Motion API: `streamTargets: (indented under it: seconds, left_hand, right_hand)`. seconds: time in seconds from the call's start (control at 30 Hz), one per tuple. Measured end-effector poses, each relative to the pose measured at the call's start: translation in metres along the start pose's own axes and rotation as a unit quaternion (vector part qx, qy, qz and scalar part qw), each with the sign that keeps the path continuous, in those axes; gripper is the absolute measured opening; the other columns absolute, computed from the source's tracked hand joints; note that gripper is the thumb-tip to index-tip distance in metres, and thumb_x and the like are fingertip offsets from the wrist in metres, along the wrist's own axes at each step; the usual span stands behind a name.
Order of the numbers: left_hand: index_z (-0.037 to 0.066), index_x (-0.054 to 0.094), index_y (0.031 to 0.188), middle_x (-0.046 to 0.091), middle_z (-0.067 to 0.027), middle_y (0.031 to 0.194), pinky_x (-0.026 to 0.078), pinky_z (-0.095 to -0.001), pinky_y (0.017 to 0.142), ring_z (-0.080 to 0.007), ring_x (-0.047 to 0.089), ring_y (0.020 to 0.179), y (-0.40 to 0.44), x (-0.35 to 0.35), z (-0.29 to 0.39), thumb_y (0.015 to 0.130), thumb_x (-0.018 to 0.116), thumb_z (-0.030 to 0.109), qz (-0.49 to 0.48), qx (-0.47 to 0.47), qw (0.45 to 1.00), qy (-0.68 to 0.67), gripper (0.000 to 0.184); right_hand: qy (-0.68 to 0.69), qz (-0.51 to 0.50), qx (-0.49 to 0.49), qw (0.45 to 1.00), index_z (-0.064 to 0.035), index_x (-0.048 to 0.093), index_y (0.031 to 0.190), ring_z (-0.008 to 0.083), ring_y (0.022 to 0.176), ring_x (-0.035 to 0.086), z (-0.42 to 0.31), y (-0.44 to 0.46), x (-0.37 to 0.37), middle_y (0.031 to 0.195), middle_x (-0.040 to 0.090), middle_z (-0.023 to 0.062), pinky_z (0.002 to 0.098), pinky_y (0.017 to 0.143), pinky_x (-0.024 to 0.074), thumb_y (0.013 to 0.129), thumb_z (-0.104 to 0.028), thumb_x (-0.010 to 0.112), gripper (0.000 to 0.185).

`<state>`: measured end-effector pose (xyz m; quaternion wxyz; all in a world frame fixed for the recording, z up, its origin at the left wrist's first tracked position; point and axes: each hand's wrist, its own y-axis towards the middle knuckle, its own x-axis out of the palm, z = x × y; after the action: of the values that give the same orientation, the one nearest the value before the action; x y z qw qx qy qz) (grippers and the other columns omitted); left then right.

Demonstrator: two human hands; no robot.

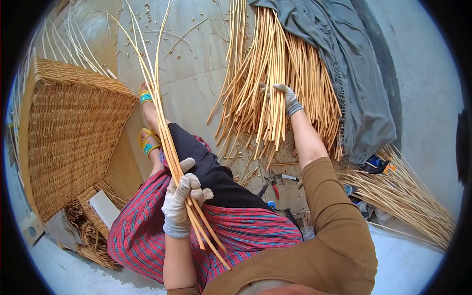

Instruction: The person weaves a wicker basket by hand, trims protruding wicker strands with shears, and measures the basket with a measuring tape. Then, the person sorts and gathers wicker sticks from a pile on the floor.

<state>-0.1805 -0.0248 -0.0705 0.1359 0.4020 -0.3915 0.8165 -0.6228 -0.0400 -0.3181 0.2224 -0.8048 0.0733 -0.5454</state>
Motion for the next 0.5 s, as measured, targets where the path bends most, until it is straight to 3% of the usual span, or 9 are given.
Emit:
streamTargets:
  seconds: [0.03, 0.1, 0.13, 0.17, 0.23, 0.33, 0.4, 0.47, 0.5]
  left_hand:
    - [0.0, 0.042, 0.141, 0.066, -0.0059, 0.09, 0.061, -0.0448, 0.077, -0.0129, 0.067, 0.072, 0.001, 0.0, -0.001, 0.1, 0.059, 0.016, -0.001, 0.001, 1.0, 0.001, 0.047]
    - [0.0, 0.042, 0.142, 0.066, -0.0057, 0.09, 0.061, -0.0449, 0.077, -0.0129, 0.067, 0.073, 0.002, -0.001, -0.003, 0.1, 0.06, 0.017, 0.003, -0.003, 1.0, 0.002, 0.048]
    - [0.001, 0.042, 0.142, 0.066, -0.0062, 0.09, 0.061, -0.0452, 0.076, -0.0125, 0.066, 0.071, 0.002, 0.0, -0.003, 0.1, 0.06, 0.017, 0.013, -0.005, 1.0, 0.004, 0.048]
    - [0.001, 0.042, 0.142, 0.066, -0.0062, 0.09, 0.061, -0.0452, 0.076, -0.0125, 0.066, 0.071, 0.003, 0.001, -0.004, 0.1, 0.06, 0.017, 0.017, -0.003, 1.0, 0.004, 0.048]
    - [0.001, 0.042, 0.142, 0.066, -0.0066, 0.09, 0.061, -0.0452, 0.076, -0.012, 0.065, 0.069, 0.005, 0.002, -0.006, 0.1, 0.06, 0.016, 0.014, -0.006, 1.0, 0.0, 0.048]
    - [0.001, 0.042, 0.142, 0.065, -0.0088, 0.091, 0.059, -0.0366, 0.061, -0.0107, 0.059, 0.059, 0.006, 0.008, -0.006, 0.1, 0.06, 0.015, 0.04, -0.005, 0.998, 0.04, 0.048]
    - [0.001, 0.041, 0.142, 0.065, -0.0097, 0.091, 0.057, -0.0322, 0.053, -0.0099, 0.055, 0.054, 0.005, 0.013, -0.007, 0.1, 0.06, 0.014, 0.035, -0.009, 0.996, 0.078, 0.048]
    - [0.003, 0.04, 0.144, 0.065, -0.0113, 0.091, 0.047, -0.026, 0.041, -0.0083, 0.046, 0.045, 0.004, 0.028, -0.007, 0.099, 0.059, 0.012, -0.02, -0.016, 0.994, 0.111, 0.049]
    - [0.006, 0.037, 0.146, 0.065, -0.0131, 0.09, 0.042, -0.0246, 0.039, -0.0073, 0.042, 0.042, 0.005, 0.039, -0.007, 0.098, 0.059, 0.01, -0.02, -0.031, 0.991, 0.131, 0.052]
  right_hand:
    - [0.0, -0.001, 0.0, 1.0, 0.0095, 0.046, 0.139, 0.027, 0.089, 0.072, 0.005, 0.003, 0.003, 0.113, 0.068, 0.0236, 0.0368, 0.074, 0.0644, 0.086, -0.015, 0.067, 0.062]
    - [0.026, -0.01, -0.106, 0.994, 0.0099, 0.044, 0.139, 0.0286, 0.095, 0.07, 0.016, 0.01, 0.004, 0.119, 0.064, 0.0239, 0.0375, 0.077, 0.0639, 0.086, -0.015, 0.067, 0.063]
    - [0.023, -0.03, -0.11, 0.993, 0.0075, 0.047, 0.138, 0.0282, 0.09, 0.071, 0.018, 0.01, 0.004, 0.116, 0.066, 0.0211, 0.0379, 0.077, 0.0639, 0.088, -0.016, 0.067, 0.058]
    - [0.023, -0.052, -0.039, 0.998, 0.0013, 0.048, 0.138, 0.0271, 0.088, 0.072, 0.013, 0.007, 0.004, 0.11, 0.069, 0.0177, 0.0392, 0.077, 0.0646, 0.09, -0.015, 0.066, 0.054]
    - [-0.002, -0.031, -0.084, 0.996, -0.003, 0.049, 0.14, 0.0259, 0.087, 0.072, 0.017, 0.006, 0.005, 0.106, 0.071, 0.0146, 0.0393, 0.078, 0.0647, 0.09, -0.016, 0.067, 0.054]
    - [-0.049, -0.029, -0.108, 0.993, -0.0037, 0.051, 0.137, 0.0257, 0.093, 0.072, 0.009, 0.004, -0.001, 0.106, 0.072, 0.0137, 0.0408, 0.08, 0.0643, 0.092, -0.017, 0.068, 0.05]
    - [0.013, -0.075, -0.088, 0.993, -0.0039, 0.052, 0.133, 0.0275, 0.1, 0.07, 0.008, -0.006, 0.016, 0.109, 0.071, 0.0149, 0.0446, 0.087, 0.0619, 0.092, -0.015, 0.067, 0.045]
    - [0.044, -0.077, -0.077, 0.993, -0.0034, 0.052, 0.131, 0.0278, 0.098, 0.07, 0.003, -0.016, 0.028, 0.108, 0.07, 0.0148, 0.0452, 0.092, 0.0595, 0.092, -0.012, 0.066, 0.042]
    - [0.031, -0.054, -0.086, 0.994, -0.0035, 0.052, 0.13, 0.0265, 0.094, 0.07, -0.002, -0.022, 0.023, 0.103, 0.069, 0.0126, 0.0445, 0.088, 0.061, 0.092, -0.012, 0.068, 0.043]
